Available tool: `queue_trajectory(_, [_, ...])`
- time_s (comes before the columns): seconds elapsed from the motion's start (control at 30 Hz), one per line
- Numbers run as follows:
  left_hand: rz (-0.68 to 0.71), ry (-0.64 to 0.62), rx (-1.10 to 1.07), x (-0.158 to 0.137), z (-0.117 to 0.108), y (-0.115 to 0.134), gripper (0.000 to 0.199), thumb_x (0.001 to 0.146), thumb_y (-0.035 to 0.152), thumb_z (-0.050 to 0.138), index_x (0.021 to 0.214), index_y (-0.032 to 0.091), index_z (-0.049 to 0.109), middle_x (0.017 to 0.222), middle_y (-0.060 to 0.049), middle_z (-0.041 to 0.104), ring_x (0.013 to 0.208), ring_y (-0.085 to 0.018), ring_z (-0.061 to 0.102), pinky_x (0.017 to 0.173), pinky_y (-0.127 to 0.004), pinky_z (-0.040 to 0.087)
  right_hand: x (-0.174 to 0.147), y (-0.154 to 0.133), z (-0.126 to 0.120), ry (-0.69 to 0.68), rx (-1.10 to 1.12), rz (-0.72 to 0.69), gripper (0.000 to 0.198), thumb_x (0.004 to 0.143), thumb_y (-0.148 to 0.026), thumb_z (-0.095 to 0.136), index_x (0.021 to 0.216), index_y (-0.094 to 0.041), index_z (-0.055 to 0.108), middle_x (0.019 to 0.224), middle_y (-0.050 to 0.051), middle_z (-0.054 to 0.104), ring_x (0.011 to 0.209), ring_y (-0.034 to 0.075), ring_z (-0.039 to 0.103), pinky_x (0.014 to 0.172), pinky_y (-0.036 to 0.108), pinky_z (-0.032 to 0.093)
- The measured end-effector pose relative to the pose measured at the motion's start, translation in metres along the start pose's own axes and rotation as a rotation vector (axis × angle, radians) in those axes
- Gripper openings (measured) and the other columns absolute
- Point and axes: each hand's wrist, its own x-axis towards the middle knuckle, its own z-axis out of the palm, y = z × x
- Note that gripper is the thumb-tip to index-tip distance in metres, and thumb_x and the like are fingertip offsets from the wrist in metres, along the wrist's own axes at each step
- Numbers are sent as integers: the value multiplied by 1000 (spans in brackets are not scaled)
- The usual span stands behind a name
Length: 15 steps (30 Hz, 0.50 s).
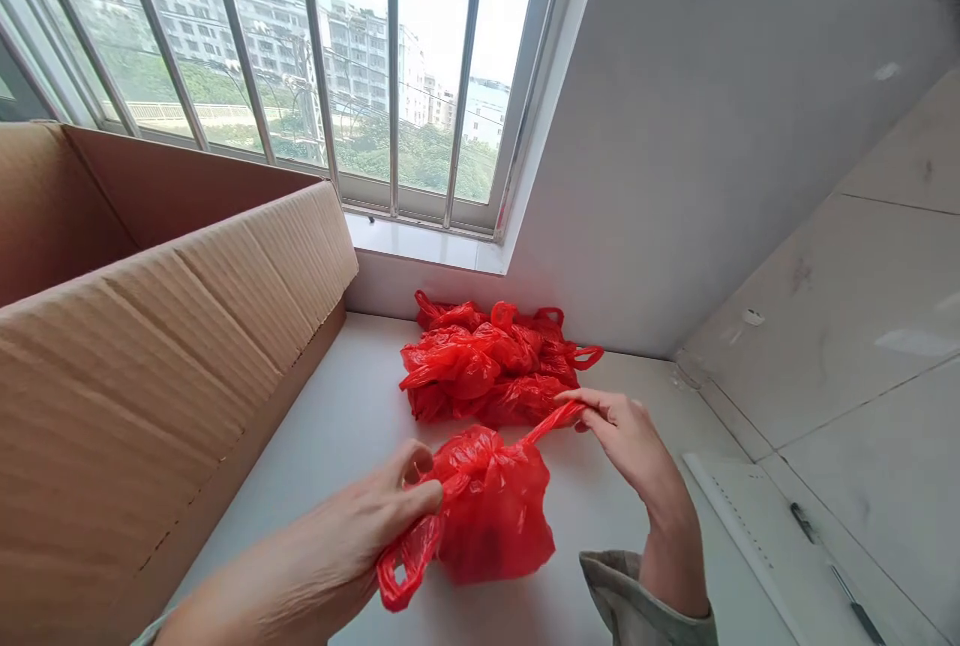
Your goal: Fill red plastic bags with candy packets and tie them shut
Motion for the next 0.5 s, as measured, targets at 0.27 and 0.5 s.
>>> queue_trajectory(0.27, [133,-190,525,-2,5,0,32,73,-2,42,86,22,59,89,1,62,74,-15,57,65,-20,43,-37,-17,-9,-45,-288,72,60,84,-31,50,143,-34,48,150,-1,46,139,25,39,114,45,35])
queue_trajectory(0.5, [131,32,519,-42,-3,-19,86,78,4,69,144,49,35,149,6,47,133,-22,49,109,-31,43,-48,-52,16,-273,-224,-193,63,76,-35,68,138,-37,55,146,2,51,137,25,43,112,38,38])
